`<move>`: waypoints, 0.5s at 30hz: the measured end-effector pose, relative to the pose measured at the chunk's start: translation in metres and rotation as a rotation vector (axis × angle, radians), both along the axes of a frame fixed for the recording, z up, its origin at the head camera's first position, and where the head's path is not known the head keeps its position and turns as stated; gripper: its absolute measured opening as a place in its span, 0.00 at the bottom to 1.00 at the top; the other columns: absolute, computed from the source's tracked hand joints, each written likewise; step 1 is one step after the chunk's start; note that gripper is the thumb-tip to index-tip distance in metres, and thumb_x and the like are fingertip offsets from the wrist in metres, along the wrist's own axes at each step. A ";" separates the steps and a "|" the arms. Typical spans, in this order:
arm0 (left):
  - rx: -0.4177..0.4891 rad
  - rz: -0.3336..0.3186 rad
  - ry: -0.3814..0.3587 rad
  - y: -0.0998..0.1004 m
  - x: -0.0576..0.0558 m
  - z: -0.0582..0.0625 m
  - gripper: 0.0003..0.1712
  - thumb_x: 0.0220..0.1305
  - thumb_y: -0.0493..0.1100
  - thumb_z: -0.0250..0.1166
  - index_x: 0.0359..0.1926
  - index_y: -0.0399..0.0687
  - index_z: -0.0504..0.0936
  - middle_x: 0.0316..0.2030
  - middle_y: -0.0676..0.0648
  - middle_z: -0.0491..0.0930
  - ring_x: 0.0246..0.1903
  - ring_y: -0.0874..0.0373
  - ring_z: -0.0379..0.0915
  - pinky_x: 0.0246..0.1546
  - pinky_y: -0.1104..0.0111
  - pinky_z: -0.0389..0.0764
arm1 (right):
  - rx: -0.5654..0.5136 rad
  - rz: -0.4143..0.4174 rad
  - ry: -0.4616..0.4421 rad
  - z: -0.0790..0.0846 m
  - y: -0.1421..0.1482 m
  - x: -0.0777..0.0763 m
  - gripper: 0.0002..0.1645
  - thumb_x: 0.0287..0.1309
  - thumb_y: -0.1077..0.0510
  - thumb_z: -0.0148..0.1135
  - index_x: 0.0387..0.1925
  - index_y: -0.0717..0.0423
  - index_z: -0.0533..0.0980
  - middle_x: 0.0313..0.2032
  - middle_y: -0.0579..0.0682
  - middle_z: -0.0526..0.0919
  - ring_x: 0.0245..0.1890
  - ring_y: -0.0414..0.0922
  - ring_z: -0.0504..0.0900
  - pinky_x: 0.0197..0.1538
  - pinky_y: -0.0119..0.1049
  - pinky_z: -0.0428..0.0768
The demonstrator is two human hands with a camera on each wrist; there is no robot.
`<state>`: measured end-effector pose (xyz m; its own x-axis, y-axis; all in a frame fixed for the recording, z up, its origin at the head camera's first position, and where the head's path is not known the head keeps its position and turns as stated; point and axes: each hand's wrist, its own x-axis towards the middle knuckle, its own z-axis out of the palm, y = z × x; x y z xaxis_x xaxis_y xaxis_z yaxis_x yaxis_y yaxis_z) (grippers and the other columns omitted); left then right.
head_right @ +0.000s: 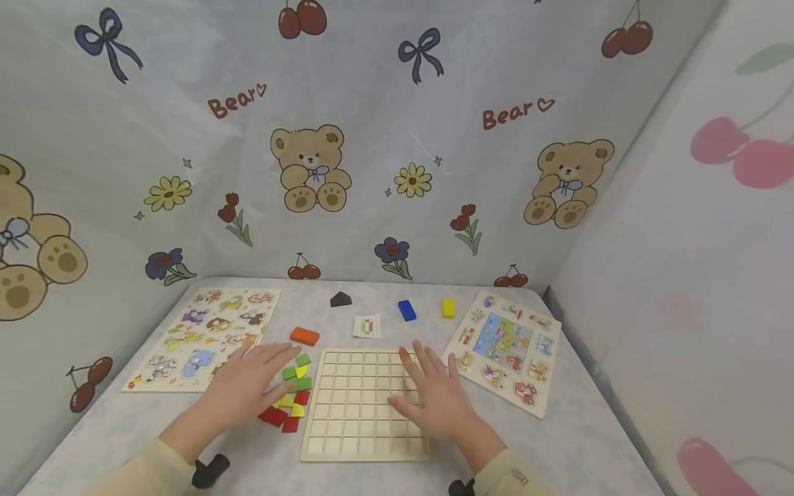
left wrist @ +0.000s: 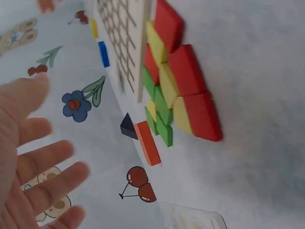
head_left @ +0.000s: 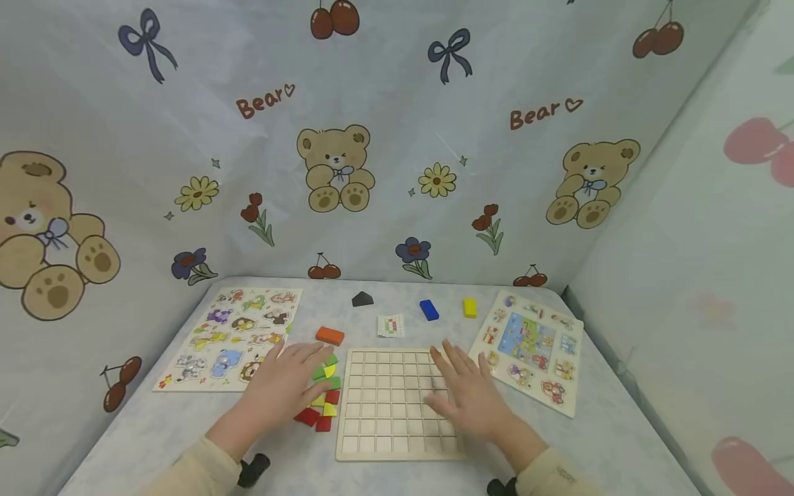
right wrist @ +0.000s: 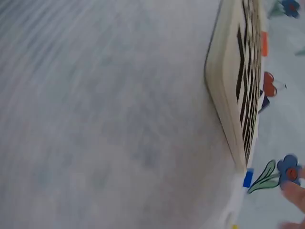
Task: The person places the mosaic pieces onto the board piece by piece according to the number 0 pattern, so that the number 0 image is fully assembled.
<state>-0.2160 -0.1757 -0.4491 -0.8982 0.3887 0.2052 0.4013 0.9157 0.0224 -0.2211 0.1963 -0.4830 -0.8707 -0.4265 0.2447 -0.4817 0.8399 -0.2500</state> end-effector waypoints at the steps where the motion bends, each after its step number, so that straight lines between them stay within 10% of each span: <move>1: 0.046 0.042 -0.050 0.001 -0.002 0.000 0.37 0.64 0.65 0.69 0.70 0.57 0.75 0.65 0.49 0.78 0.64 0.48 0.74 0.66 0.43 0.70 | -0.095 -0.024 -0.067 -0.005 0.001 -0.003 0.45 0.70 0.32 0.55 0.78 0.49 0.62 0.79 0.55 0.57 0.76 0.60 0.63 0.72 0.69 0.59; 4: 0.163 0.177 -0.173 0.003 -0.011 -0.005 0.24 0.63 0.56 0.74 0.57 0.54 0.84 0.46 0.51 0.85 0.43 0.55 0.81 0.43 0.58 0.82 | -0.376 -0.125 -0.203 -0.020 0.005 -0.012 0.31 0.72 0.43 0.60 0.69 0.53 0.74 0.65 0.53 0.79 0.55 0.52 0.83 0.55 0.51 0.81; 8: 0.260 0.278 -0.282 0.005 -0.026 -0.022 0.18 0.63 0.51 0.74 0.50 0.51 0.85 0.36 0.53 0.80 0.32 0.59 0.73 0.31 0.64 0.76 | -0.592 -0.217 -0.305 -0.042 0.014 -0.020 0.20 0.69 0.51 0.66 0.59 0.49 0.81 0.35 0.48 0.85 0.23 0.41 0.77 0.23 0.35 0.76; 11: 0.281 0.307 -0.310 0.006 -0.036 -0.037 0.15 0.63 0.49 0.74 0.49 0.51 0.86 0.34 0.53 0.78 0.30 0.58 0.70 0.30 0.65 0.73 | -0.657 -0.178 -0.339 -0.054 0.021 -0.022 0.20 0.66 0.55 0.68 0.58 0.51 0.82 0.39 0.51 0.87 0.16 0.38 0.72 0.20 0.33 0.74; 15: 0.282 0.292 -0.281 0.014 -0.053 -0.049 0.12 0.63 0.50 0.74 0.45 0.52 0.86 0.34 0.53 0.77 0.30 0.58 0.69 0.30 0.64 0.73 | -0.591 -0.115 -0.254 -0.059 0.029 -0.023 0.19 0.61 0.56 0.73 0.54 0.52 0.85 0.57 0.49 0.85 0.34 0.38 0.83 0.33 0.30 0.80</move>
